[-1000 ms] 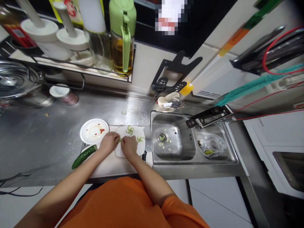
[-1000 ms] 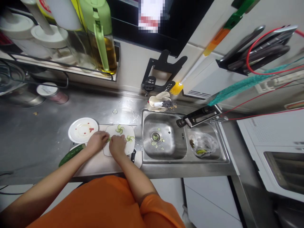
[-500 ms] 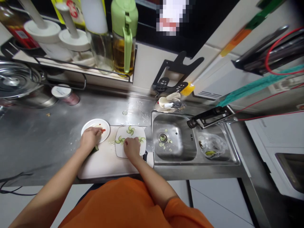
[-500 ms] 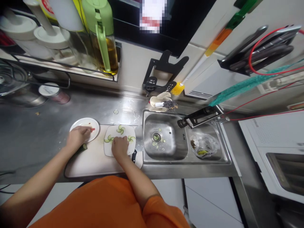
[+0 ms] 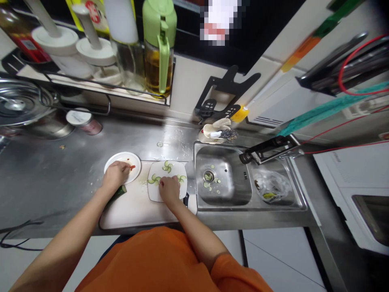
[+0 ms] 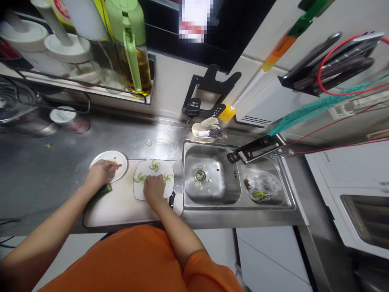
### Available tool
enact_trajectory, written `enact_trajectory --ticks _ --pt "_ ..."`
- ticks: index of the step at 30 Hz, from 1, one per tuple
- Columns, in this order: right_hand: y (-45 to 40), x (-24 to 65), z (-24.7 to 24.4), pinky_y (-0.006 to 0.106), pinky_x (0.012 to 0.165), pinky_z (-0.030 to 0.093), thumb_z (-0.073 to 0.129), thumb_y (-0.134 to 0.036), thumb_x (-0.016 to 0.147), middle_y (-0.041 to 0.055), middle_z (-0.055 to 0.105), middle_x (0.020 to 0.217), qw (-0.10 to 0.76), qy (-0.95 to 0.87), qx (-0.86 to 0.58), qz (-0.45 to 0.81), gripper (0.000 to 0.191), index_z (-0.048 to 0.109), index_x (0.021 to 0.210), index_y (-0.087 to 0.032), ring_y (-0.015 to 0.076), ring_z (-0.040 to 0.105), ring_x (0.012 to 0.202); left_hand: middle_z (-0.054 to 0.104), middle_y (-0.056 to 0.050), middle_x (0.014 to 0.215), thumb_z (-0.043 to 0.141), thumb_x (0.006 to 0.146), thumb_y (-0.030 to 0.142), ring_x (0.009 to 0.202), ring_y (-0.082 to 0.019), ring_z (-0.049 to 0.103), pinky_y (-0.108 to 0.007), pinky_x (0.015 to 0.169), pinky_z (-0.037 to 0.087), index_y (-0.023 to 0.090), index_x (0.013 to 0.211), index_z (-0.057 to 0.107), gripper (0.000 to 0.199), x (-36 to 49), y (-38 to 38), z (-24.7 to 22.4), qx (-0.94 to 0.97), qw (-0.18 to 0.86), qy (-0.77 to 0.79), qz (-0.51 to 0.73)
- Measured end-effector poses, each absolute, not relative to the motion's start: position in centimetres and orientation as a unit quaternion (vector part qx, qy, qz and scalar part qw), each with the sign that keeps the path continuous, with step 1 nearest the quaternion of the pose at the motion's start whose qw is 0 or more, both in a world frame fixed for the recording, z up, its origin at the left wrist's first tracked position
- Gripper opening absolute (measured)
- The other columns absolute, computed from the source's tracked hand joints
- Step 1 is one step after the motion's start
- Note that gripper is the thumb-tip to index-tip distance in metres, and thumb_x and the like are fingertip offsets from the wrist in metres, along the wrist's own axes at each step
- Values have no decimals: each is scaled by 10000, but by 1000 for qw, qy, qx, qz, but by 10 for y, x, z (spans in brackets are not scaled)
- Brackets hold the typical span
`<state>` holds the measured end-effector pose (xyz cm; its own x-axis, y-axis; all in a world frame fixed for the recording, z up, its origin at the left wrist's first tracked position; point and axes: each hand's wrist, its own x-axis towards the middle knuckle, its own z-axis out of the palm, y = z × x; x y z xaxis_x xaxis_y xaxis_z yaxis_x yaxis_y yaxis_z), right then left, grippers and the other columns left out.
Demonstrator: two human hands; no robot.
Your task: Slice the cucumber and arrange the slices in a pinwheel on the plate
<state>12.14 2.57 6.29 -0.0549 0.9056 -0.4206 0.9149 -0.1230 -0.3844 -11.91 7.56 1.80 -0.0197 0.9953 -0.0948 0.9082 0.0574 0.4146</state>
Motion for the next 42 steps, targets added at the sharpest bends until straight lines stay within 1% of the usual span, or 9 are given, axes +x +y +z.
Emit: enact_trajectory --ticks 4,10,15,18,23,30,35,38,42 --pt "25 124 61 320 703 291 467 -220 882 59 663 898 4 661 689 -297 173 640 881 -222 246 437 978 678 -82 891 456 773 415 791 -191 606 -263 740 458 193 873 715 356 -122 72 25 657 187 720 122" --pt "25 126 60 312 681 278 477 -220 875 43 669 887 -7 658 692 -298 169 645 866 -230 242 436 965 694 -65 936 476 780 425 856 -198 624 -284 807 461 209 870 713 333 -103 59 45 651 210 706 182" --pt "27 124 62 318 677 275 487 -240 875 43 673 880 -8 660 691 -294 179 665 870 -237 245 435 970 712 -25 918 511 763 398 949 -195 619 -276 855 453 238 831 717 270 -65 46 49 651 274 677 209" --pt "28 123 62 320 684 280 483 -261 885 40 673 890 -9 663 693 -283 193 675 866 -244 243 434 973 720 -17 881 531 750 393 864 -182 630 -270 813 461 228 776 708 244 -46 40 45 649 319 661 199" --pt "30 120 61 309 694 296 479 -316 895 33 673 902 -32 660 693 -287 220 692 874 -267 246 438 980 707 -17 783 527 763 407 762 -177 624 -274 721 459 224 707 679 244 -31 35 39 645 329 661 195" --pt "38 117 62 286 737 344 477 -340 900 17 684 915 -33 633 700 -330 242 712 906 -284 228 475 981 699 -20 761 530 765 394 747 -182 619 -275 699 454 225 667 662 236 -28 33 38 650 317 658 207" --pt "42 115 58 263 719 368 484 -344 887 11 693 895 -44 606 706 -363 246 721 883 -275 225 493 1016 707 -29 798 531 771 392 778 -187 625 -276 720 461 219 705 683 240 -27 31 37 645 327 658 209" --pt "45 114 56 252 715 373 486 -320 883 3 696 865 -48 599 709 -368 237 718 866 -274 211 503 1005 707 -34 806 536 774 394 786 -186 626 -280 734 466 213 735 696 244 -28 31 35 646 332 652 218" --pt "50 114 57 254 707 372 497 -293 869 1 696 856 -41 604 708 -364 221 717 864 -269 211 508 978 709 -38 879 555 775 375 832 -186 627 -287 774 469 220 819 709 223 -32 31 31 668 319 631 231"
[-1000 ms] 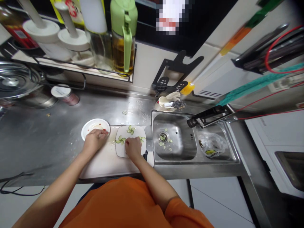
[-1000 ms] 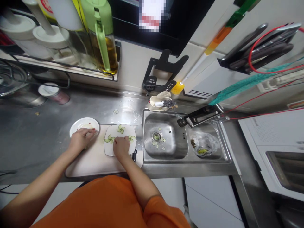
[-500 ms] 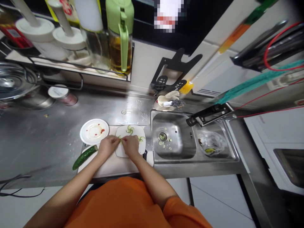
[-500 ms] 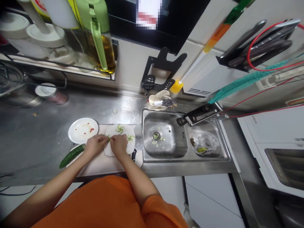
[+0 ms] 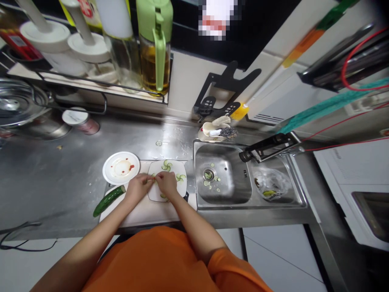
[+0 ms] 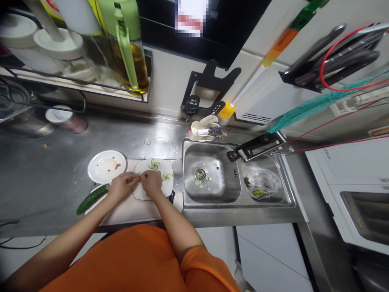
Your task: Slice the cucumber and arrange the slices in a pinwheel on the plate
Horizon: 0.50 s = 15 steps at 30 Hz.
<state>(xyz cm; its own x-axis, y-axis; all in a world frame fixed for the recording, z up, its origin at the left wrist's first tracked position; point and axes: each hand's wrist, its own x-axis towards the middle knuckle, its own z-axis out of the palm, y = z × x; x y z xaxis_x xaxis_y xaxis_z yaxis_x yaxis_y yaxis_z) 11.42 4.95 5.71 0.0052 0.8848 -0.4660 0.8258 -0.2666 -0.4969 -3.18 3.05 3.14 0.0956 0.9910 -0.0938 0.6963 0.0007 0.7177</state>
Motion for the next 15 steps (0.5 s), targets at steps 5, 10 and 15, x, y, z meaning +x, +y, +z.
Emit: enact_trajectory --ticks 5,10,15 --pt "54 114 63 288 721 373 491 -297 874 21 686 889 -14 -629 -693 352 218 707 889 -275 241 482 1017 700 -55 872 549 792 353 842 -195 611 -309 791 464 221 830 706 208 -35 30 24 708 282 603 237" --pt "57 111 63 340 756 369 464 -267 880 51 664 972 -37 -659 -676 328 229 692 887 -251 267 445 1050 688 -61 818 524 804 326 815 -191 599 -308 793 458 216 798 713 219 -34 30 22 717 271 600 229" --pt "57 109 59 358 777 364 449 -269 891 70 647 1011 -48 -666 -670 325 240 687 903 -244 266 429 1060 688 -59 800 513 808 343 800 -190 601 -310 801 458 214 780 716 242 -33 31 22 716 274 602 225"
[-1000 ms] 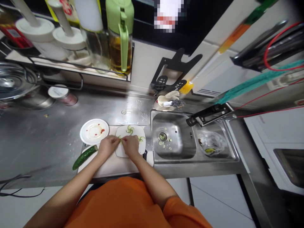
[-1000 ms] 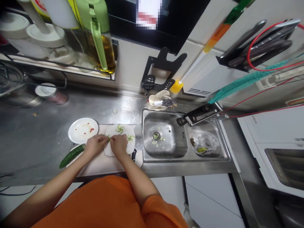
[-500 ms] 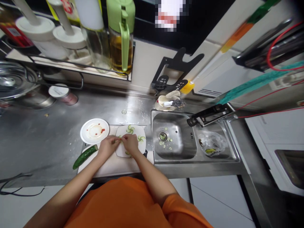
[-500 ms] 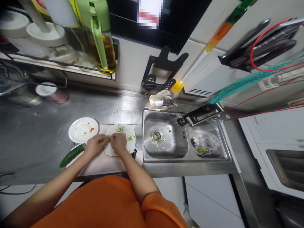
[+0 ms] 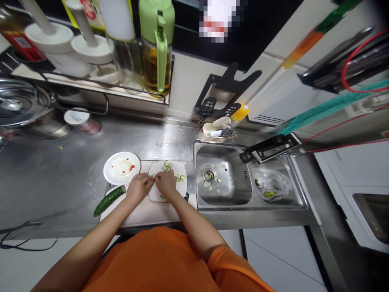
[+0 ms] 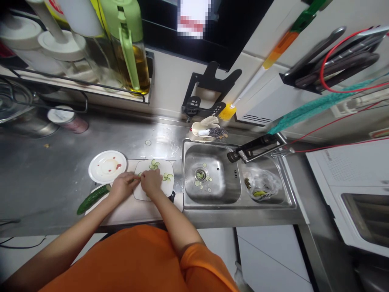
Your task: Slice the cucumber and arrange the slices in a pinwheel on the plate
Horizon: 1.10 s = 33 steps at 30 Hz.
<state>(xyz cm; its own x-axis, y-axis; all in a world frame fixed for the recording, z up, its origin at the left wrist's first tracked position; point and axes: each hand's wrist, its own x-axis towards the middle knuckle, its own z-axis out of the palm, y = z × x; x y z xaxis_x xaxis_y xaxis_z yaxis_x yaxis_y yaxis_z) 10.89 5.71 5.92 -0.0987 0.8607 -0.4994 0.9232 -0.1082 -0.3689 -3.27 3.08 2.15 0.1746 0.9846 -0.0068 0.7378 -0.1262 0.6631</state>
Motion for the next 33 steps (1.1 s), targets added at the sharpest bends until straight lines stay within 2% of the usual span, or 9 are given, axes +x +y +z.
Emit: enact_trajectory --ticks 15,33 --pt "50 115 60 350 766 361 453 -269 883 60 652 997 21 669 668 -326 258 700 956 -276 269 429 1066 685 -55 776 519 800 345 794 -193 601 -312 799 460 220 775 725 243 -33 34 22 715 284 603 212" --pt "47 116 55 334 749 359 463 -259 867 35 672 991 4 665 670 -331 269 712 963 -294 264 448 1042 695 -65 836 523 808 338 815 -192 605 -310 811 457 209 827 732 247 -35 32 18 728 259 594 224"
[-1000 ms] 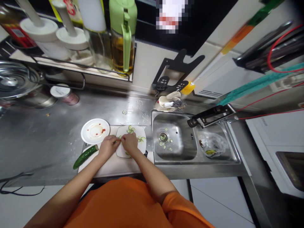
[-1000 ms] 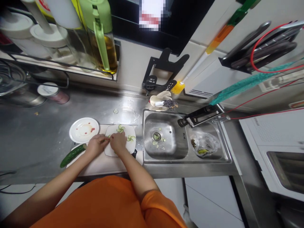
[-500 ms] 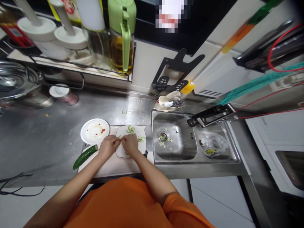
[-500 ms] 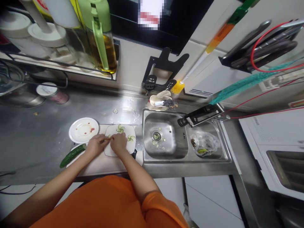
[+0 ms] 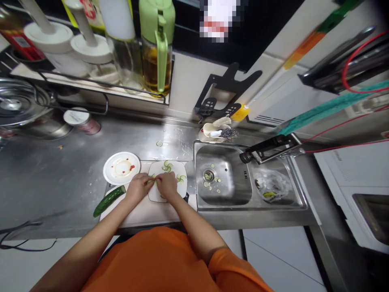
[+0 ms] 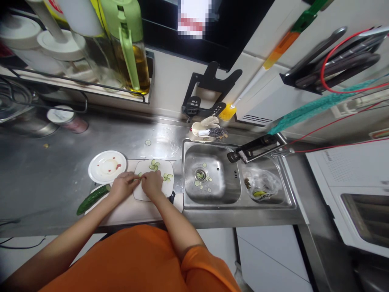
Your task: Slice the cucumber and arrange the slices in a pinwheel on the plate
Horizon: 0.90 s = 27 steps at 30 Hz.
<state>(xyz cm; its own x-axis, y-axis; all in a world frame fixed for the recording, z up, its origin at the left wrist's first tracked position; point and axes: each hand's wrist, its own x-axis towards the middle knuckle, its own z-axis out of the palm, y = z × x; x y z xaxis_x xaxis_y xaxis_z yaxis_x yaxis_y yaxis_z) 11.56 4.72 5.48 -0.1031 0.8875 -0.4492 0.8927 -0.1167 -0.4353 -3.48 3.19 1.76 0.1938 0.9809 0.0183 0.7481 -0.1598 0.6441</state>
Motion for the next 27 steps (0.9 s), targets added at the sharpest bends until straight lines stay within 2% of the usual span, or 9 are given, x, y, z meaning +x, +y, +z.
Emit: enact_trajectory --ticks 13,27 --pt "45 114 57 353 782 360 452 -260 874 36 668 1008 16 673 662 -331 285 705 998 -306 265 428 1058 681 -55 786 538 808 315 788 -181 599 -298 774 470 204 800 728 220 -35 31 13 737 241 578 255" --pt "45 116 54 331 748 354 476 -264 860 32 682 976 -14 671 669 -320 266 716 967 -306 258 448 1031 685 -63 808 535 817 322 801 -183 605 -303 784 472 199 832 726 228 -36 30 11 743 236 573 254"
